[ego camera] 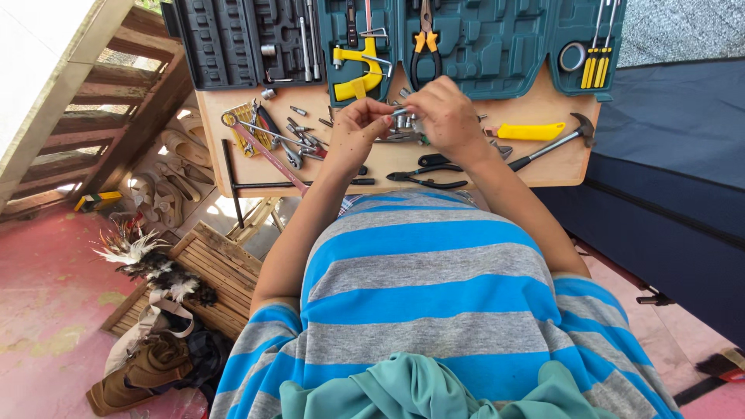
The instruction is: The person sets down a saw frame and cleans various metal tool parts and an allen wrench set by wiping them with a cloth by hand.
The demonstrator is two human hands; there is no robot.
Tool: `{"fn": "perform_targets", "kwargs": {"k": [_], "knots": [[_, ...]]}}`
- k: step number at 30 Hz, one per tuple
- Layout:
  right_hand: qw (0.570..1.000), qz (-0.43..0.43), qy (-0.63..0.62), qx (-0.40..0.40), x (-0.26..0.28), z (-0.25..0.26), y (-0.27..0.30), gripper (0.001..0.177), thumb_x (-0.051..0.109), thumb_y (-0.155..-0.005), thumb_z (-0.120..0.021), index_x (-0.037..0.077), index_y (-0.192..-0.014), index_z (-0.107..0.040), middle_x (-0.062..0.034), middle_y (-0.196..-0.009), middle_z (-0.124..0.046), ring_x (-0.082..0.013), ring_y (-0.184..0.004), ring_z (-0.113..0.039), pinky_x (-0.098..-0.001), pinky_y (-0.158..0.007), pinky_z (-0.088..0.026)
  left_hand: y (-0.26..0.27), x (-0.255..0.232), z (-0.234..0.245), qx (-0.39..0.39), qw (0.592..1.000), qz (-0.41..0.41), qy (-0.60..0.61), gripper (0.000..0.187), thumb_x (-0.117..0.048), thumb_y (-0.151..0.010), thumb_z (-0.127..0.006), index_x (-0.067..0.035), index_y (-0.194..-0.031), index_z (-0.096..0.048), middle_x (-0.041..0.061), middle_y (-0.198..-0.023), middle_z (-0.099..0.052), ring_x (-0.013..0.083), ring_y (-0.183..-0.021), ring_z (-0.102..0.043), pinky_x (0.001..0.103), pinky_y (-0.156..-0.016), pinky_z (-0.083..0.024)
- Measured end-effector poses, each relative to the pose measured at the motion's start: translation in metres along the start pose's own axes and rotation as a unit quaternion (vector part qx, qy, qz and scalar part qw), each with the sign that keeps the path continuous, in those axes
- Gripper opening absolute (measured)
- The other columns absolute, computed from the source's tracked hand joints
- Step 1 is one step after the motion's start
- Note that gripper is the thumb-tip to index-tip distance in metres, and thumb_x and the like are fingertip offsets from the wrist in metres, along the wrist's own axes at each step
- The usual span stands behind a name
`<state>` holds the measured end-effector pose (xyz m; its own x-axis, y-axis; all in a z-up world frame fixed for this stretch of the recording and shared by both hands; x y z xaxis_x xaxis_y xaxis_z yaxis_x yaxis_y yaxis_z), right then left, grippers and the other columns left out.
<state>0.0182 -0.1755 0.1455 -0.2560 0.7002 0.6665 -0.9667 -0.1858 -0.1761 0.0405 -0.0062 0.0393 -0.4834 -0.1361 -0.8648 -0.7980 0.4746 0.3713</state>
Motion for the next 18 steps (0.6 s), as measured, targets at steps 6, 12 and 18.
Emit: {"fn": "perform_targets", "kwargs": {"k": [6,12,18], "knots": [[0.993,0.086,-0.014,-0.08,0.016,0.011,0.006,0.028,0.001,-0.099,-0.069,-0.001,-0.126,-0.067,-0.0136,-0.116,-0.069,-0.0332,-0.108,-0.062,-0.0422,-0.093,-0.052,0.007,-0.003,0.022,-0.037,0.998,-0.022,-0.042,0.01,-0.003,-0.094,-0.071,0.0,-0.103,-0.067,0.003,-0.086,-0.071,0.0083,-0.075,-0.066,0.023,-0.072,-0.055],[0.996,0.03,0.036,0.073,0.001,-0.024,0.003,0.017,0.006,-0.092,-0.074,0.003,-0.108,-0.069,-0.013,-0.098,-0.069,-0.0329,-0.097,-0.062,-0.0427,-0.087,-0.05,0.029,-0.034,0.011,-0.055,0.99,-0.025,-0.124,0.01,-0.001,-0.095,-0.072,-0.002,-0.1,-0.063,0.003,-0.084,-0.067,0.0074,-0.074,-0.061,0.023,-0.066,-0.05],[0.992,0.054,-0.107,0.032,0.001,-0.029,0.008,0.025,0.012,-0.098,-0.069,-0.002,-0.118,-0.066,-0.0156,-0.109,-0.067,-0.0347,-0.104,-0.06,-0.0434,-0.09,-0.048,0.044,-0.06,-0.006,-0.072,0.944,-0.12,-0.299,0.013,0.003,-0.091,-0.07,-0.001,-0.1,-0.061,0.006,-0.084,-0.071,0.0135,-0.078,-0.071,0.028,-0.071,-0.055]]}}
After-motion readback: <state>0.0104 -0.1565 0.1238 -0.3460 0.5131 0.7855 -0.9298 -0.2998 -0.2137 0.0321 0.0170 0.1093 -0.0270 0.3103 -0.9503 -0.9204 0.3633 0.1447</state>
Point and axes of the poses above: each hand's wrist, its own y-axis away from the middle knuckle, its own z-axis out of the back of the hand, x = y × z, the point moved 6 cm from there along -y, towards the middle knuckle
